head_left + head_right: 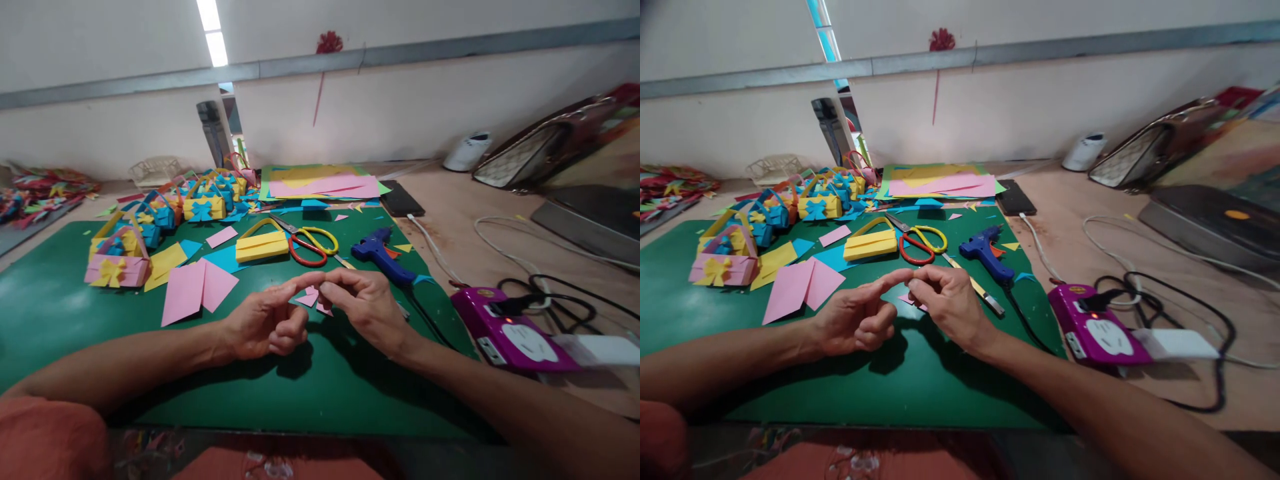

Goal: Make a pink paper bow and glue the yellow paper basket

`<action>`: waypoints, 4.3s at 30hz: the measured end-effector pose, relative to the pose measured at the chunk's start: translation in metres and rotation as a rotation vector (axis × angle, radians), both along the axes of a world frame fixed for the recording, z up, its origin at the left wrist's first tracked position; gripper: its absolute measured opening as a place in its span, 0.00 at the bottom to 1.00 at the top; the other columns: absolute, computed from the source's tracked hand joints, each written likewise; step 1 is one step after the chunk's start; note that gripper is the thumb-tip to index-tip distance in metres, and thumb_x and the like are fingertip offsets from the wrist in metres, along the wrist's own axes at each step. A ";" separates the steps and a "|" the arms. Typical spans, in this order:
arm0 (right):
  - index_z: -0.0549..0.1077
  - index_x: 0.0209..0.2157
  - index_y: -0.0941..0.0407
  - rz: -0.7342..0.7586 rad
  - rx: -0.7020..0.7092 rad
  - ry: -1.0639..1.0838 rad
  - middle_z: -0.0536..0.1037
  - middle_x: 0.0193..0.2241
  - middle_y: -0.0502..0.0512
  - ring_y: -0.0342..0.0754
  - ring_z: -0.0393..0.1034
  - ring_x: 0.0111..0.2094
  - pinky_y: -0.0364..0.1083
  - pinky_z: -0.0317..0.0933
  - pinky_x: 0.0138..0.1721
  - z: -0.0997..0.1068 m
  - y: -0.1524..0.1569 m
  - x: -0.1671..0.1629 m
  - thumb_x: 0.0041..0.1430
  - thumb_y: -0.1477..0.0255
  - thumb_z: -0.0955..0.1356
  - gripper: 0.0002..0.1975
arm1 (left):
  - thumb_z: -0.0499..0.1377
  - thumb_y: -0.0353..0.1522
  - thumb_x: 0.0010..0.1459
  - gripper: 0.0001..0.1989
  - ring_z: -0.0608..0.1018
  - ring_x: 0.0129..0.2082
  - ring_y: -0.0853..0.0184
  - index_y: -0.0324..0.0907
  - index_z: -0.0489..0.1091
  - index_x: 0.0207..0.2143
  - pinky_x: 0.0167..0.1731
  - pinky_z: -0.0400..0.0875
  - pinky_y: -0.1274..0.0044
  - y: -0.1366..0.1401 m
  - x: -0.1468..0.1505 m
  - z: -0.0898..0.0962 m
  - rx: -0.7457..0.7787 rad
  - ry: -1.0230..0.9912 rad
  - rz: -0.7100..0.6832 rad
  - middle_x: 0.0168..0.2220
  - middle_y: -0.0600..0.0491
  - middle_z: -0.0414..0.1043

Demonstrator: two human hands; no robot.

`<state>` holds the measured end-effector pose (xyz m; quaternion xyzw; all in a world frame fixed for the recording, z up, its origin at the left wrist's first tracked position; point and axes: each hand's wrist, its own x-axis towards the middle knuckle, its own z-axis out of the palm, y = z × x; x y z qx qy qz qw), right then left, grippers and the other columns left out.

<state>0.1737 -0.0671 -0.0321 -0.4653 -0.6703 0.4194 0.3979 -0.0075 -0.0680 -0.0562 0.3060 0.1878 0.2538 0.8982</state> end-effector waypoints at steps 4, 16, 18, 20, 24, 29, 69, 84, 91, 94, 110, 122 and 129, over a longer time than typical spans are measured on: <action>0.73 0.23 0.55 -0.011 0.114 -0.076 0.70 0.17 0.47 0.41 0.61 0.20 0.41 0.56 0.23 -0.002 0.001 0.003 0.53 0.72 0.63 0.10 | 0.57 0.41 0.59 0.20 0.54 0.16 0.74 0.53 0.66 0.54 0.14 0.47 0.86 0.000 -0.001 0.002 -0.010 -0.012 -0.023 0.17 0.59 0.55; 0.76 0.28 0.54 0.118 0.491 -0.209 0.76 0.23 0.50 0.42 0.69 0.25 0.42 0.59 0.29 -0.013 -0.001 0.005 0.58 0.73 0.64 0.09 | 0.56 0.39 0.60 0.09 0.59 0.16 0.74 0.44 0.72 0.35 0.14 0.51 0.86 0.004 0.000 0.003 -0.025 -0.055 0.026 0.17 0.57 0.57; 0.75 0.27 0.54 0.128 0.474 -0.206 0.77 0.24 0.51 0.43 0.69 0.26 0.42 0.59 0.30 -0.012 -0.002 0.004 0.58 0.73 0.63 0.10 | 0.55 0.39 0.61 0.10 0.59 0.16 0.74 0.42 0.70 0.32 0.14 0.51 0.87 0.004 0.001 0.004 -0.033 -0.053 0.037 0.16 0.57 0.57; 0.74 0.26 0.55 0.122 0.457 -0.199 0.77 0.25 0.51 0.43 0.69 0.26 0.42 0.59 0.30 -0.011 -0.002 0.004 0.58 0.73 0.63 0.10 | 0.56 0.39 0.60 0.11 0.59 0.16 0.74 0.41 0.68 0.30 0.14 0.51 0.86 0.003 0.002 0.004 -0.042 -0.044 0.049 0.16 0.57 0.57; 0.68 0.23 0.55 0.060 0.456 -0.188 0.73 0.21 0.48 0.41 0.66 0.23 0.42 0.57 0.27 -0.008 -0.002 0.002 0.57 0.73 0.62 0.09 | 0.62 0.39 0.55 0.14 0.56 0.16 0.76 0.41 0.61 0.26 0.14 0.49 0.87 0.001 0.003 0.004 0.001 0.005 0.059 0.17 0.59 0.55; 0.58 0.19 0.54 -0.088 0.502 -0.330 0.63 0.15 0.45 0.40 0.58 0.18 0.42 0.52 0.24 0.010 0.010 0.016 0.61 0.72 0.57 0.16 | 0.60 0.45 0.55 0.24 0.47 0.13 0.78 0.42 0.50 0.20 0.12 0.41 0.86 0.004 0.003 -0.001 0.226 0.214 0.144 0.14 0.64 0.44; 0.71 0.44 0.54 -0.368 0.295 -0.213 0.78 0.38 0.56 0.56 0.73 0.39 0.54 0.67 0.41 0.010 0.023 0.040 0.45 0.59 0.71 0.25 | 0.56 0.37 0.62 0.17 0.74 0.45 0.61 0.38 0.65 0.51 0.43 0.72 0.65 0.140 -0.067 0.000 0.899 1.500 0.364 0.49 0.47 0.67; 0.71 0.20 0.54 -0.402 -0.136 0.378 0.74 0.18 0.48 0.45 0.69 0.21 0.44 0.67 0.24 -0.001 0.033 0.026 0.33 0.61 0.78 0.17 | 0.57 0.24 0.51 0.05 0.69 0.18 0.75 0.39 0.65 0.32 0.20 0.62 0.83 0.110 -0.031 0.029 0.887 1.062 0.800 0.19 0.60 0.65; 0.73 0.29 0.55 -0.379 -0.156 0.458 0.79 0.29 0.53 0.47 0.73 0.28 0.44 0.69 0.23 -0.009 0.033 0.006 0.33 0.65 0.78 0.19 | 0.57 0.29 0.45 0.10 0.62 0.13 0.76 0.42 0.60 0.32 0.14 0.60 0.83 0.080 -0.005 0.035 0.690 0.718 0.815 0.14 0.65 0.56; 0.74 0.28 0.55 -0.387 -0.116 0.483 0.79 0.29 0.49 0.43 0.72 0.26 0.42 0.68 0.24 -0.008 0.037 0.006 0.32 0.68 0.78 0.18 | 0.57 0.29 0.42 0.13 0.59 0.13 0.77 0.42 0.59 0.33 0.13 0.57 0.83 0.066 0.000 0.039 0.626 0.609 0.802 0.15 0.66 0.54; 0.73 0.30 0.56 -0.300 -0.242 0.541 0.78 0.26 0.47 0.44 0.71 0.24 0.41 0.67 0.21 -0.009 0.030 0.008 0.27 0.69 0.80 0.23 | 0.59 0.24 0.45 0.13 0.61 0.15 0.78 0.41 0.62 0.35 0.15 0.58 0.84 0.038 0.007 0.058 0.425 0.350 0.732 0.19 0.62 0.59; 0.74 0.29 0.57 -0.323 -0.347 0.524 0.78 0.26 0.51 0.46 0.72 0.25 0.43 0.68 0.21 -0.007 0.030 0.015 0.28 0.65 0.79 0.23 | 0.61 0.28 0.52 0.05 0.75 0.24 0.72 0.38 0.69 0.33 0.27 0.72 0.78 0.071 -0.005 0.022 0.298 0.404 0.511 0.26 0.54 0.71; 0.75 0.27 0.58 -0.327 -0.300 0.475 0.78 0.26 0.50 0.43 0.71 0.24 0.40 0.64 0.19 -0.008 0.024 0.013 0.30 0.69 0.79 0.18 | 0.67 0.30 0.46 0.12 0.74 0.24 0.73 0.36 0.71 0.33 0.23 0.68 0.82 0.052 0.010 0.003 0.328 0.492 0.346 0.28 0.51 0.72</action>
